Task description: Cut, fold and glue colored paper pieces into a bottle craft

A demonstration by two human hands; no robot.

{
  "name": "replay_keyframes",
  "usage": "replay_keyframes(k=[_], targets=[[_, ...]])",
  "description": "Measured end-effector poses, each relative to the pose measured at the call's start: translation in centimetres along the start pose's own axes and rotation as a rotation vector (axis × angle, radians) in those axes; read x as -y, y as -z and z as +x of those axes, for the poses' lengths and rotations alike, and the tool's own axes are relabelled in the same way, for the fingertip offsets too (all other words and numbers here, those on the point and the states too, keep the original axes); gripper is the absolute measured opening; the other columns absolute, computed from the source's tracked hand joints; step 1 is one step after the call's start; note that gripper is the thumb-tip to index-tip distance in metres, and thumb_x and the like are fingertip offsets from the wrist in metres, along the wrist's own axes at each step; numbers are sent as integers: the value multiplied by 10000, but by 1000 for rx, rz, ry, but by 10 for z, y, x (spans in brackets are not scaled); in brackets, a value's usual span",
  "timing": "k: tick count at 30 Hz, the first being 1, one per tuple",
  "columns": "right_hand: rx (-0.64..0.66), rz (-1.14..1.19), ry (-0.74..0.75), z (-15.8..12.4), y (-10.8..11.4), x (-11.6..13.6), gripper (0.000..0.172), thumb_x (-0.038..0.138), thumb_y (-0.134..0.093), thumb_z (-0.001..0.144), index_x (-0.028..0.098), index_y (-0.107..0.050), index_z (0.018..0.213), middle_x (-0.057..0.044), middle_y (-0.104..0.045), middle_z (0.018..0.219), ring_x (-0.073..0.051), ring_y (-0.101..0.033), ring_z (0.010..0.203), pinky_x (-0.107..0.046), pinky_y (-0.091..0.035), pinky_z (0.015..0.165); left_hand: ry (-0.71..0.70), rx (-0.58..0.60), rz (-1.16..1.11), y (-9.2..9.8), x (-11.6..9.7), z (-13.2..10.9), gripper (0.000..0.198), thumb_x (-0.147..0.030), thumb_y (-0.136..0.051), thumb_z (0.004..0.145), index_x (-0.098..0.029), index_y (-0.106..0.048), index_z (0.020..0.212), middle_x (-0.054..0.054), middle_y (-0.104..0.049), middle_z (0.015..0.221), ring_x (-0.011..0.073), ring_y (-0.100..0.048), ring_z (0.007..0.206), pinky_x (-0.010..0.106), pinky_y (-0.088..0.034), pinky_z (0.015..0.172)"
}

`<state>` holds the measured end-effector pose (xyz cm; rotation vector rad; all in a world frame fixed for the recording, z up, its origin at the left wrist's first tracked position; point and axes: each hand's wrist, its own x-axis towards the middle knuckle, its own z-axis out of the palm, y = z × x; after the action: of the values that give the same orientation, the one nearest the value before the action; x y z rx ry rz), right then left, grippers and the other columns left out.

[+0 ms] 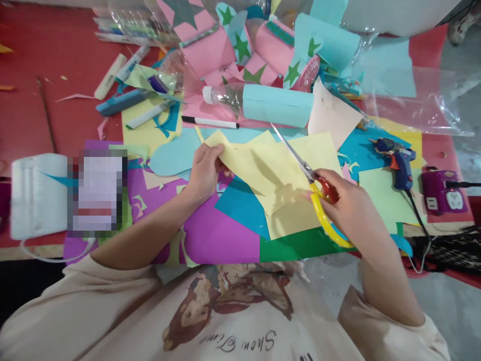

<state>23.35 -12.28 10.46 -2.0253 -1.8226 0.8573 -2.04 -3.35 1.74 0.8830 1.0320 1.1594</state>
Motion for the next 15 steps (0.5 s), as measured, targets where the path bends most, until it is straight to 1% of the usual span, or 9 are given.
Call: replay_keyframes(k=[2,3,4,6,8,9,12,13,15], targets=[[-61,-267,19,7,4,-6,360,465,-618,813,268,-616,1114,-71,-667,898,-241,-597,753,-343,-422,642,-39,16,16,0,0,0,196,-352,-624,785,-213,-490,751,-86,-529,471,66,-466,327,194,-363,323],[-71,-343,21,10,5,-10,353,439,-605,821,266,-620,1128,-86,-677,940,-265,-608,800,-362,-432,669,-52,21,26,0,0,0,216,-367,-647,771,-211,-497,763,-84,-541,486,63,-475,335,190,-366,329],[-72,-379,20,13,4,-13,354,409,-594,826,255,-621,1143,-101,-681,977,-284,-616,840,-380,-444,692,-61,24,37,-1,-1,-1,242,-386,-670,757,-209,-505,769,-80,-553,501,60,-483,342,186,-368,334],[-24,-393,15,17,2,-18,395,368,-566,844,230,-596,1212,-127,-677,1075,-308,-622,945,-405,-467,753,-69,26,55,-1,-2,-1,304,-432,-717,727,-205,-518,761,-73,-562,516,57,-489,350,183,-369,337],[11,-408,18,18,0,-20,428,373,-533,873,205,-567,1265,-140,-666,1140,-314,-617,1014,-418,-475,804,-74,30,70,-2,-3,-1,361,-483,-750,700,-199,-529,733,-66,-559,513,56,-489,353,182,-363,332],[4,-428,29,18,-1,-20,432,390,-514,889,200,-561,1274,-139,-666,1147,-317,-614,1031,-424,-475,817,-75,33,77,-1,-4,-1,381,-504,-758,692,-196,-537,724,-63,-556,510,56,-490,354,182,-359,327],[-77,-442,92,18,-1,-11,405,452,-481,910,201,-600,1205,-124,-688,1074,-320,-611,1021,-427,-473,803,-76,60,93,0,-3,-2,414,-553,-764,676,-190,-571,728,-57,-546,491,63,-494,357,184,-345,315],[-74,-409,113,19,-1,-6,395,466,-478,912,205,-614,1174,-116,-694,1044,-309,-618,991,-414,-473,781,-76,77,97,0,-3,-2,423,-568,-763,672,-191,-579,728,-57,-539,478,66,-494,356,185,-343,314],[-9,-319,135,25,0,7,370,480,-488,906,213,-641,1110,-95,-703,965,-265,-636,858,-365,-457,694,-73,120,102,1,-3,-4,441,-593,-760,660,-194,-577,703,-60,-520,449,69,-484,345,186,-341,313]])
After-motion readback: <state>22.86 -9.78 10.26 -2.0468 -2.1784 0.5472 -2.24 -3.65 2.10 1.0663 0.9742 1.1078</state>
